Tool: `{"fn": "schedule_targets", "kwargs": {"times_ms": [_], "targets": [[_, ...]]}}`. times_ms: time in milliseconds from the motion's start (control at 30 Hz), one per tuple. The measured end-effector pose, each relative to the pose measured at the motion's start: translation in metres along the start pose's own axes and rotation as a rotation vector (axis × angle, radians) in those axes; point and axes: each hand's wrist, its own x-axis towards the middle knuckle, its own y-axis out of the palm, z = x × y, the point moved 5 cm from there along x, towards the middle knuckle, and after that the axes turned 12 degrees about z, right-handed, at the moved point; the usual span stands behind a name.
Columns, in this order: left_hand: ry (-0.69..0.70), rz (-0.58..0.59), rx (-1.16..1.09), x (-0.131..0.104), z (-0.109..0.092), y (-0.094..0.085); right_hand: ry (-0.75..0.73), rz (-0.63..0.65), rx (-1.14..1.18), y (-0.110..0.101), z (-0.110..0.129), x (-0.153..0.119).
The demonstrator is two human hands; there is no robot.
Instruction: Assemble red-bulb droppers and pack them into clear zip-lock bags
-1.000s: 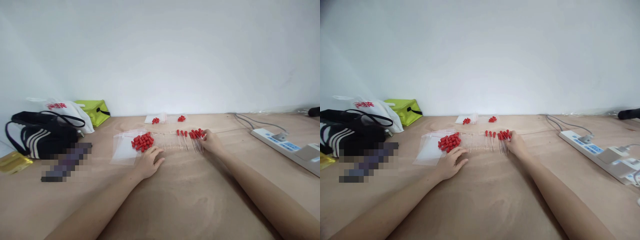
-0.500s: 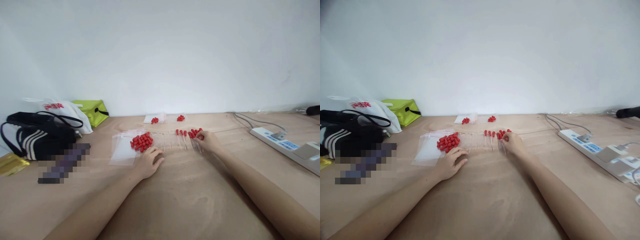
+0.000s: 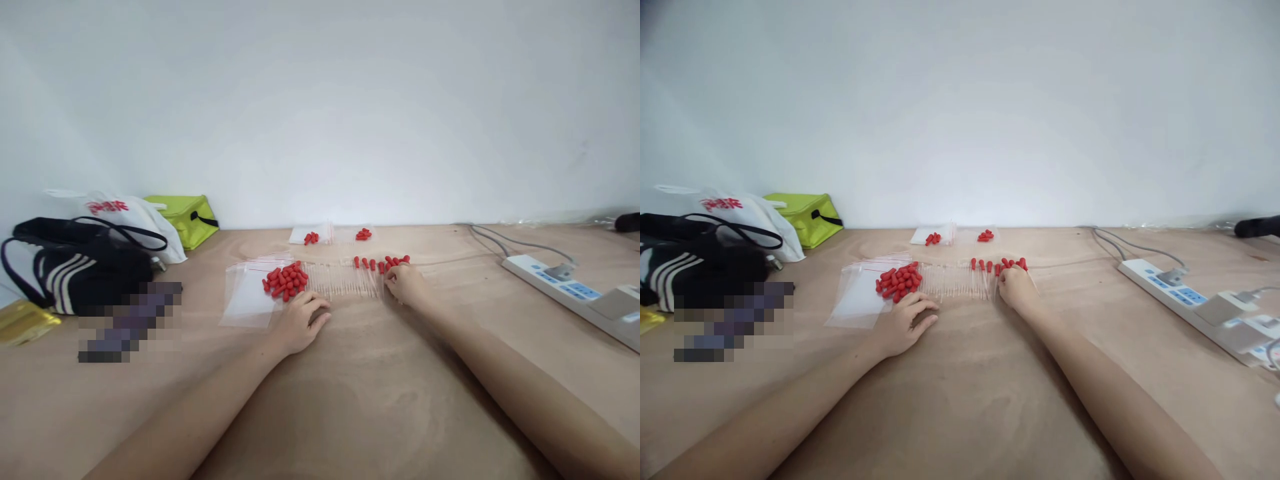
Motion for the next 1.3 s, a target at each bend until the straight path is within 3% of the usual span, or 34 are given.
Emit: {"fn": "schedule_targets", "kwargs": {"times_ms": [533,733,967,1300], "targets": [[0.001,0.007,0.018,0.000,-0.001,0.000,0.045,0.000,0.058,-0.001,-0.016,-0.006],[0.001,0.012,0.017,0.001,-0.001,0.000,0.078,-0.022,0.021,0.003,-0.011,0.000],[0.011,0.006,0.012,0.000,-0.001,0.001,0.123,0.041,-0.033,0.007,-0.004,-0.002],[-0.075,-0.117,0.156,-0.003,0.006,0.000,0.128,0.012,-0.095,0.008,-0.006,-0.010]]}}
